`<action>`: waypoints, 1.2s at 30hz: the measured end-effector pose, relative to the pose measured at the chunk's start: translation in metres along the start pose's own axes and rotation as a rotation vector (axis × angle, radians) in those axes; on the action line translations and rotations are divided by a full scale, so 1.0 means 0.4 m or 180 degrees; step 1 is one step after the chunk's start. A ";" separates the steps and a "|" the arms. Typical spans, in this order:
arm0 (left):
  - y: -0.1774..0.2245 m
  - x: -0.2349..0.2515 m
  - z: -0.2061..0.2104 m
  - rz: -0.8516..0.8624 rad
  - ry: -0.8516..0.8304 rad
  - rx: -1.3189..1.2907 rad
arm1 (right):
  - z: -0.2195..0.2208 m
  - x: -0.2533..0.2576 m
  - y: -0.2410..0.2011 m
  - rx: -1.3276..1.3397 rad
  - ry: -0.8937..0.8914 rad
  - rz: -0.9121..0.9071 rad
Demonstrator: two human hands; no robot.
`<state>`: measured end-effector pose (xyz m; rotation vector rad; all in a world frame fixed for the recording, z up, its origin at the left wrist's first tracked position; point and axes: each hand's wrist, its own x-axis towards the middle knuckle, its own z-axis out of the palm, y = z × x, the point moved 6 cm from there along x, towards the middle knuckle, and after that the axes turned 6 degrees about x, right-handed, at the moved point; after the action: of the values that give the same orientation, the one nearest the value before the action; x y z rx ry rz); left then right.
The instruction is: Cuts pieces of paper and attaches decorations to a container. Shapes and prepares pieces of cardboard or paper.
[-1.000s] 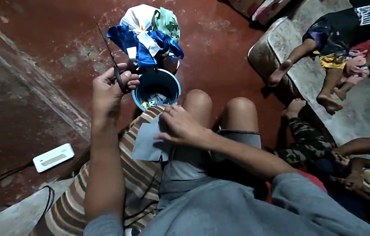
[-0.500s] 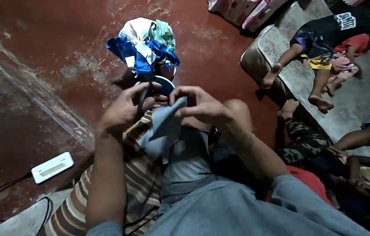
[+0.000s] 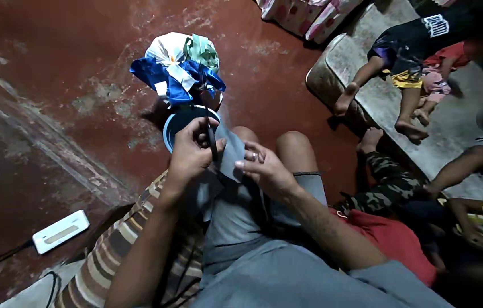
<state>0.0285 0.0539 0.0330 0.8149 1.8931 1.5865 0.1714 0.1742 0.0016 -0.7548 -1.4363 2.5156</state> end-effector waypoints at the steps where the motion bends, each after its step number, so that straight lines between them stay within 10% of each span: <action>1: 0.000 -0.001 0.012 -0.0032 0.0041 0.0038 | -0.007 -0.013 0.018 0.0135 0.0015 0.0024; 13: -0.043 -0.043 0.021 -0.0579 0.0074 0.0992 | -0.046 -0.107 0.088 0.0641 0.1084 -0.0032; 21: -0.001 -0.221 -0.002 -0.1509 -0.2035 0.0915 | -0.048 -0.104 0.099 0.0533 0.0985 0.0115; 36: -0.054 -0.404 0.033 -0.1878 -0.2609 0.0787 | -0.039 -0.149 0.149 0.0610 0.0942 0.0495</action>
<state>0.1449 -0.0592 0.0127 0.7448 1.5048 0.5339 0.2375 0.1325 -0.0340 -1.1809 -1.0614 2.4706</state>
